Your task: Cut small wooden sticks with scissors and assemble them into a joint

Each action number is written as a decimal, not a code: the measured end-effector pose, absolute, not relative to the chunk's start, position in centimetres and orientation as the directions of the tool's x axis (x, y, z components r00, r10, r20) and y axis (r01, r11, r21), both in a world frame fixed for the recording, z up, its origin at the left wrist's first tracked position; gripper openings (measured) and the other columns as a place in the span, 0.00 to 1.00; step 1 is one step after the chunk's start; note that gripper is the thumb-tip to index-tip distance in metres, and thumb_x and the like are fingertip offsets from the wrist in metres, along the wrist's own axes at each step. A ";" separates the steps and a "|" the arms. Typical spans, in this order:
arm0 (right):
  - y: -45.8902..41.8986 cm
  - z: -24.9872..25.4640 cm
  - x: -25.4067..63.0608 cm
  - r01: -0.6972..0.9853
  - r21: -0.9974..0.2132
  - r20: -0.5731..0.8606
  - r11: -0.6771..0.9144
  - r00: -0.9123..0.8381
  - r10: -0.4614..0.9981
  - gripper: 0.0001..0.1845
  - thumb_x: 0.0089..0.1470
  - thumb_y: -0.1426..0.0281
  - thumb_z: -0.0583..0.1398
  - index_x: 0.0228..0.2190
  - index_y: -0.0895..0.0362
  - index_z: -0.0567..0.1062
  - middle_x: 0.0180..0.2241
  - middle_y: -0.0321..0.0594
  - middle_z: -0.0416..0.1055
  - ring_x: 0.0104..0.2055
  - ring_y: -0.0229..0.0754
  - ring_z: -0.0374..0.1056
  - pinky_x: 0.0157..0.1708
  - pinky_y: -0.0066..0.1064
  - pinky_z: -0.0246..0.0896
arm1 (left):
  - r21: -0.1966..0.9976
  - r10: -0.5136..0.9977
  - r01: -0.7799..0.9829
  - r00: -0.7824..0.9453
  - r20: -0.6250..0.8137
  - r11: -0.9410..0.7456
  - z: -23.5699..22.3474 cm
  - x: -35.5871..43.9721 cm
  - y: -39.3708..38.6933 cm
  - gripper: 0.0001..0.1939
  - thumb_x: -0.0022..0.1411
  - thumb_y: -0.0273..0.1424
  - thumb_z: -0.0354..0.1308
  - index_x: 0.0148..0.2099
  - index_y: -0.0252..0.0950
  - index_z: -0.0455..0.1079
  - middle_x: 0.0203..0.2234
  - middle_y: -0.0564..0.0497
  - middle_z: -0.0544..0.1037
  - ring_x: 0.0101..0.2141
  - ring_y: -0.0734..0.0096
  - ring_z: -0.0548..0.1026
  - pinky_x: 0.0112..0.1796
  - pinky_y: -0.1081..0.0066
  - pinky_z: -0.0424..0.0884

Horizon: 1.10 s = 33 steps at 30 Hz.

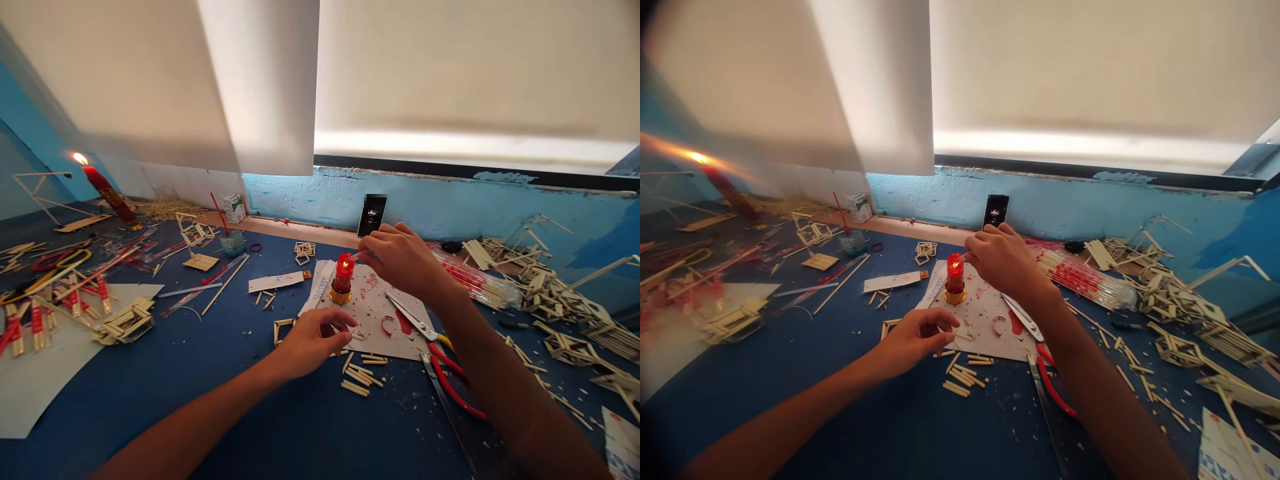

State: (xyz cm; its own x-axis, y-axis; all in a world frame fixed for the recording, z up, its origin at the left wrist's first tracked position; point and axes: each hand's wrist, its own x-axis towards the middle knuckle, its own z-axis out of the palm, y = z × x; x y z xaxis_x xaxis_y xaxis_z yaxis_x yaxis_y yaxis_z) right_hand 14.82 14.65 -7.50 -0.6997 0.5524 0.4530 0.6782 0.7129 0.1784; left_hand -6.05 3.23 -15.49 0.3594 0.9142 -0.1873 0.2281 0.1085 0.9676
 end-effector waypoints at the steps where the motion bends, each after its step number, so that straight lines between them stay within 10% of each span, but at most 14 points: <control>1: 14.6 -7.5 14.8 0.676 0.182 0.456 0.714 -0.702 0.548 0.06 0.68 0.69 0.61 0.38 0.56 0.79 0.35 0.38 0.80 0.40 0.47 0.72 0.43 0.38 0.55 | 0.969 0.919 0.219 0.350 -0.183 0.110 -15.5 -6.1 3.3 0.13 0.64 0.37 0.64 0.48 0.35 0.76 0.33 0.52 0.77 0.31 0.73 0.74 0.34 0.72 0.69; 33: 14.1 -6.8 14.8 0.623 0.227 0.477 0.749 -0.741 0.472 0.13 0.64 0.79 0.60 0.40 0.50 0.81 0.41 0.35 0.83 0.46 0.49 0.69 0.44 0.41 0.54 | 0.989 0.976 0.099 0.178 -0.123 0.107 -15.4 -6.3 4.0 0.13 0.60 0.36 0.68 0.40 0.33 0.73 0.33 0.52 0.74 0.29 0.74 0.73 0.35 0.69 0.73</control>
